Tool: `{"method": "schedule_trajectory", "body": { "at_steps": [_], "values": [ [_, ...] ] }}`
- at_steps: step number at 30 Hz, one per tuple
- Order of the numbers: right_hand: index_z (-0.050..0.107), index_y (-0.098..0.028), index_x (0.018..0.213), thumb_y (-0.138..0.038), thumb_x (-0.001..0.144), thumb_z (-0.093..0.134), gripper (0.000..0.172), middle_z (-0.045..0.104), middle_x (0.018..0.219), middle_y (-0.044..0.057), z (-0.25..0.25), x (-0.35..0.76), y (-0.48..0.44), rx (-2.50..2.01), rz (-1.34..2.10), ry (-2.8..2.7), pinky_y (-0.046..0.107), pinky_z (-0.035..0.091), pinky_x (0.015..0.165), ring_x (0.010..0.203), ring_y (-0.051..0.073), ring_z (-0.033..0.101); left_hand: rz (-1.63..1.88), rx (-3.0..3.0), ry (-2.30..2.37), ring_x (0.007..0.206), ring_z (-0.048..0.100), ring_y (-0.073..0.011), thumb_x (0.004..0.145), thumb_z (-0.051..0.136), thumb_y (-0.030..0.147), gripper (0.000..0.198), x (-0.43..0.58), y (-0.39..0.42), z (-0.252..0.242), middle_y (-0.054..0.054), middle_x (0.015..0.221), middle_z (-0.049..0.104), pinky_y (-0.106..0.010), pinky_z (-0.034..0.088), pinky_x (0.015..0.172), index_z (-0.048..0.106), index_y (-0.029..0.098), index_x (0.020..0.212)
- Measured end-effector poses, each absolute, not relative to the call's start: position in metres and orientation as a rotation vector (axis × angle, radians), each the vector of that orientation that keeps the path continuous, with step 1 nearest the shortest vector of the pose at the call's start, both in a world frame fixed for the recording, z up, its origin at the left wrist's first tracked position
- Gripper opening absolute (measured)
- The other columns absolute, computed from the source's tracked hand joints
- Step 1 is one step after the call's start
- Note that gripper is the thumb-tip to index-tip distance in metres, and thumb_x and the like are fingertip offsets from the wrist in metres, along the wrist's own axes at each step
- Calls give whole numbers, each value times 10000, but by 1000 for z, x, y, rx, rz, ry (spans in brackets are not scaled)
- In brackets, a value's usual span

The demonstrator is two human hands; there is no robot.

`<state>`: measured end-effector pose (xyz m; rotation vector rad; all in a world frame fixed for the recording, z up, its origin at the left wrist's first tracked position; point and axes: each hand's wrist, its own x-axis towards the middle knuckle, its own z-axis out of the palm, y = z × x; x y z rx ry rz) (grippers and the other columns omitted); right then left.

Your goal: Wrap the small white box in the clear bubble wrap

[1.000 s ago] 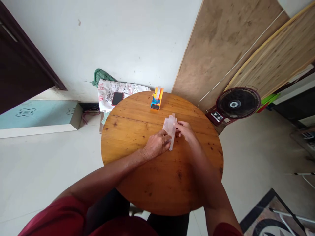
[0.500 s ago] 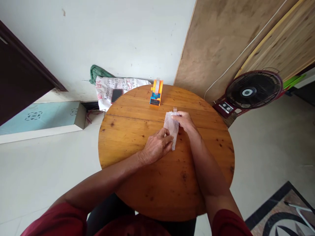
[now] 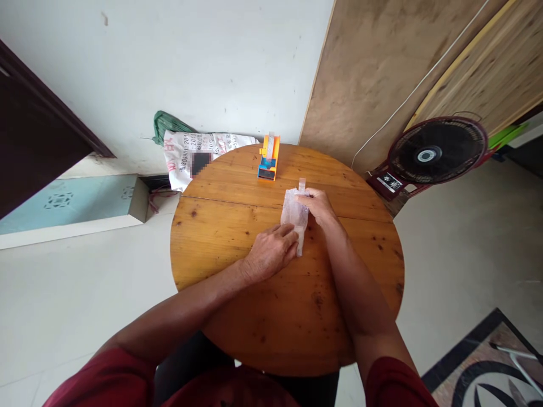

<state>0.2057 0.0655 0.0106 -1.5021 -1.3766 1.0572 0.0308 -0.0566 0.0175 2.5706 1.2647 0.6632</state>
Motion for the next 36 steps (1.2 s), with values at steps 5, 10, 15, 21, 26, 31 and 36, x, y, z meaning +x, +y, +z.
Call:
{"method": "schedule_trajectory", "body": {
  "at_steps": [5,10,15,21,26,31,36],
  "values": [
    [644,-183,786,-406,547,749,343,618,688,-26,31,201,59,-1430,1236,-1282,273,417,609,634,135,528,654,2539,1260,1056,658,-217,989,483,252,185,31,-56,18,-77,1174,680,-319,551,842,658,196,1005],
    [614,-203,797,-456,594,765,358,587,711,-30,55,196,39,-1349,1293,-1377,262,407,601,650,131,517,689,2448,1261,1071,651,-215,979,508,264,177,29,-55,16,-76,1199,660,-312,549,842,668,202,1023],
    [573,-213,784,-518,652,741,372,580,700,-30,71,191,5,-1279,1220,-1445,254,404,603,653,132,511,758,2359,1298,993,637,-197,962,531,308,219,27,-56,10,-97,1232,565,-299,548,751,671,224,1107],
    [597,-216,861,-535,676,721,389,627,776,-13,73,184,-22,-1253,1190,-1430,268,449,660,709,151,558,889,2206,1375,963,610,-205,895,604,335,253,29,-55,2,-88,1151,543,-316,544,756,618,219,1119],
    [585,-220,863,-532,712,704,366,614,790,-17,59,184,-35,-1253,1106,-1403,261,449,697,718,143,540,869,1992,1485,861,609,-174,840,674,342,262,32,-53,2,-60,1079,546,-313,530,745,567,199,1032],
    [585,-232,886,-563,744,684,373,619,834,-9,45,187,-43,-1260,1056,-1417,268,460,729,771,159,560,972,1881,1479,979,607,-203,785,728,320,417,33,-51,1,-70,1132,562,-359,532,849,511,189,1116],
    [572,-238,847,-561,764,675,349,574,794,-13,46,184,-44,-1255,1039,-1523,258,445,693,753,158,530,994,1853,1444,989,621,-220,788,729,334,645,30,-50,2,-121,1248,526,-371,546,855,437,175,1341]
  ]
}}
